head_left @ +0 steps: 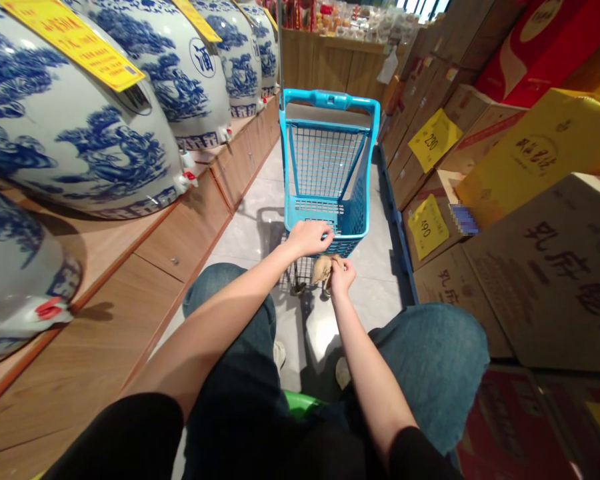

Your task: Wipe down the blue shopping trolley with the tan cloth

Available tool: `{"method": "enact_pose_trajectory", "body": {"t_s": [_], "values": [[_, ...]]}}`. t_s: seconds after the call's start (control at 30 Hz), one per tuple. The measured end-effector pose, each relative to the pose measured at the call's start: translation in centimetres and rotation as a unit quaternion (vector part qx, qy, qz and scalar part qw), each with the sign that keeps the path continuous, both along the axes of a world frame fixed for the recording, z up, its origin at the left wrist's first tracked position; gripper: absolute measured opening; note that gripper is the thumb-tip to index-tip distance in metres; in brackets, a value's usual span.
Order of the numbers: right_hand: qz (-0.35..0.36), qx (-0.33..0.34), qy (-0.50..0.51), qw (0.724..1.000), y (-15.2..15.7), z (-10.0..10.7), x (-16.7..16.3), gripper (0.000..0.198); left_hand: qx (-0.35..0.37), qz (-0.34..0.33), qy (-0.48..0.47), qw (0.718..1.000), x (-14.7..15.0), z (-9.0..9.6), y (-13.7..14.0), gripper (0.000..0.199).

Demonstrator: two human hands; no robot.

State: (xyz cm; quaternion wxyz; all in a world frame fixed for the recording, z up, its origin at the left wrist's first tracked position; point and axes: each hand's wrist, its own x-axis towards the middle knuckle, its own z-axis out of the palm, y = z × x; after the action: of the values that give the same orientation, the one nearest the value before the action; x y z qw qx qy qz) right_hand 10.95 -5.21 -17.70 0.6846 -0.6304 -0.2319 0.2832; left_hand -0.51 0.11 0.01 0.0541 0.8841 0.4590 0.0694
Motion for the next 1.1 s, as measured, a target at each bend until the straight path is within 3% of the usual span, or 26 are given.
{"method": "enact_pose_trajectory", "body": {"t_s": [0.13, 0.4, 0.67, 0.9, 1.1], "values": [[0.002, -0.020, 0.037, 0.999, -0.1, -1.1, -0.6, 0.026, -0.001, 0.000, 0.003, 1.000, -0.1, 0.1, 0.0, 0.039], [0.002, 0.030, 0.039, 0.999, 0.8, 1.8, 0.0, 0.029, -0.001, -0.002, -0.003, 1.000, -0.1, 0.0, 0.0, 0.041], [0.008, -0.010, 0.077, 0.997, 0.2, 0.0, -1.1, 0.028, 0.002, 0.000, 0.000, 1.000, -0.1, 0.0, 0.1, 0.040], [0.038, 0.036, 0.064, 0.997, 0.6, 2.9, -0.8, 0.027, 0.002, -0.001, 0.002, 1.000, -0.2, -0.1, 0.1, 0.040], [0.012, -0.006, 0.093, 0.996, 0.1, 1.2, -0.4, 0.027, 0.010, 0.001, -0.001, 1.000, 0.2, -0.1, 0.3, 0.042]]}}
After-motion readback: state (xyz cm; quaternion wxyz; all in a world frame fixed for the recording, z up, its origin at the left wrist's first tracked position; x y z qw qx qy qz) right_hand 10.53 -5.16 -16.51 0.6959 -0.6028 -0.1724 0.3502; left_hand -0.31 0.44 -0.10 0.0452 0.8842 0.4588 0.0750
